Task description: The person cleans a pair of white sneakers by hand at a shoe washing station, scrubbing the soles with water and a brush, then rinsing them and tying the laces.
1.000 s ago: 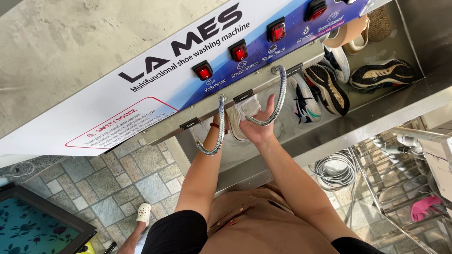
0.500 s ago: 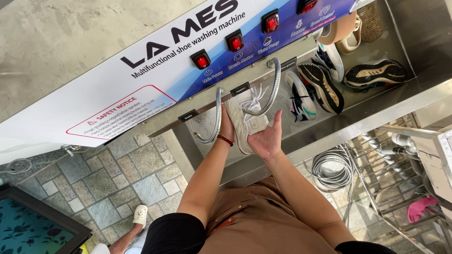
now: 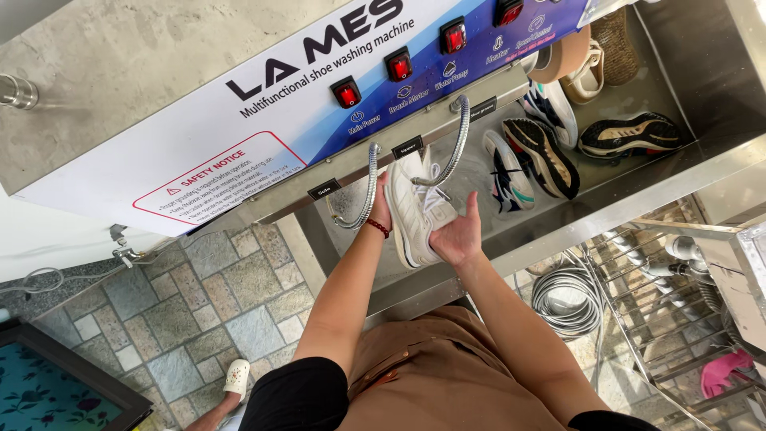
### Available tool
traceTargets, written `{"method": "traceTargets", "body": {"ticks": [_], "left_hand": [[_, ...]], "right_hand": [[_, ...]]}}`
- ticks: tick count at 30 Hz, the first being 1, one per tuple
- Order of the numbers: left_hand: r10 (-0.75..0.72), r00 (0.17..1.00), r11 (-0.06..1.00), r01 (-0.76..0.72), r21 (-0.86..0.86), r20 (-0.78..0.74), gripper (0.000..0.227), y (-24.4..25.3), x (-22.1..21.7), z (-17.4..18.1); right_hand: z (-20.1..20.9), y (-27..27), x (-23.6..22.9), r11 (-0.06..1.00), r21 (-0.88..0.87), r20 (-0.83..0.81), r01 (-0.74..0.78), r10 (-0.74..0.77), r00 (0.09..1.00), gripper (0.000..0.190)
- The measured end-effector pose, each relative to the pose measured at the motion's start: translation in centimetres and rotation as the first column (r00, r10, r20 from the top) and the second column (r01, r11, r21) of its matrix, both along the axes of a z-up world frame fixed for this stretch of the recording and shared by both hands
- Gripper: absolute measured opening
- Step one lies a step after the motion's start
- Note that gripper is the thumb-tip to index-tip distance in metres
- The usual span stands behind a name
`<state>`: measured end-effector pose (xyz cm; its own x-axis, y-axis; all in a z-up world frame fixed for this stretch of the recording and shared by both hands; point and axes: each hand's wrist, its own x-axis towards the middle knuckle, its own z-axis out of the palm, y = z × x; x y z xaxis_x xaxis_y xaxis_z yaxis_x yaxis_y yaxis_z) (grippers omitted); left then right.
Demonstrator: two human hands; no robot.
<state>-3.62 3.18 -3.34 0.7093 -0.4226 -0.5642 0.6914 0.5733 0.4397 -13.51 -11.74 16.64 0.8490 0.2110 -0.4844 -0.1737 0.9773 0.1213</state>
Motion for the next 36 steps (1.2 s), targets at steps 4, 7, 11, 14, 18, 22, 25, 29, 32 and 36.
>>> {"method": "traceTargets", "body": {"ticks": [4,7,11,14,18,22,25,29,32,36], "left_hand": [[0.064,0.989,0.998,-0.065,-0.008,-0.134,0.059,-0.3,1.5,-0.3],[0.098,0.976,0.987,-0.120,-0.104,-0.192,0.060,-0.2,2.0,0.1],[0.242,0.966,0.970,-0.242,0.017,-0.094,0.059,0.2,3.7,-0.2],[0.251,0.966,0.961,-0.256,-0.107,-0.055,0.061,0.3,5.0,-2.5],[0.226,0.968,0.969,-0.212,0.125,-0.111,0.059,0.5,5.7,-5.4],[0.228,0.952,0.973,-0.215,0.082,-0.204,0.062,-0.6,5.1,-7.1],[0.268,0.944,0.963,-0.260,0.063,-0.195,0.060,-0.6,5.8,-7.8],[0.263,0.952,0.959,-0.241,0.146,-0.155,0.060,0.0,6.5,-7.9],[0.245,0.959,0.955,-0.213,0.205,-0.144,0.063,-0.1,5.9,-7.8],[0.251,0.945,0.968,-0.244,0.059,-0.212,0.066,0.0,3.6,-8.1]], "right_hand": [[-0.1,-0.3,2.2,0.996,-0.084,0.033,-0.037,0.040,0.999,0.102],[0.4,0.2,3.2,0.990,-0.141,0.062,-0.022,0.031,0.998,0.101],[0.4,1.3,4.8,0.983,-0.184,0.034,0.014,-0.008,0.999,0.088],[-1.0,2.1,6.3,0.987,-0.142,0.077,0.075,-0.064,0.995,0.077],[-2.3,2.5,8.3,0.991,-0.076,-0.071,0.114,-0.119,0.990,0.074],[-4.6,2.4,10.7,0.989,-0.082,-0.078,0.127,-0.134,0.988,0.083],[-7.8,2.1,12.7,0.991,-0.081,-0.129,0.106,-0.116,0.985,0.084],[-9.6,2.4,14.1,0.967,-0.203,0.053,0.156,-0.148,0.988,0.078],[-8.1,2.6,12.5,0.988,-0.133,-0.072,0.082,-0.093,0.993,0.091],[-8.1,2.7,11.9,0.983,-0.137,-0.091,0.125,-0.139,0.986,0.079]]}}
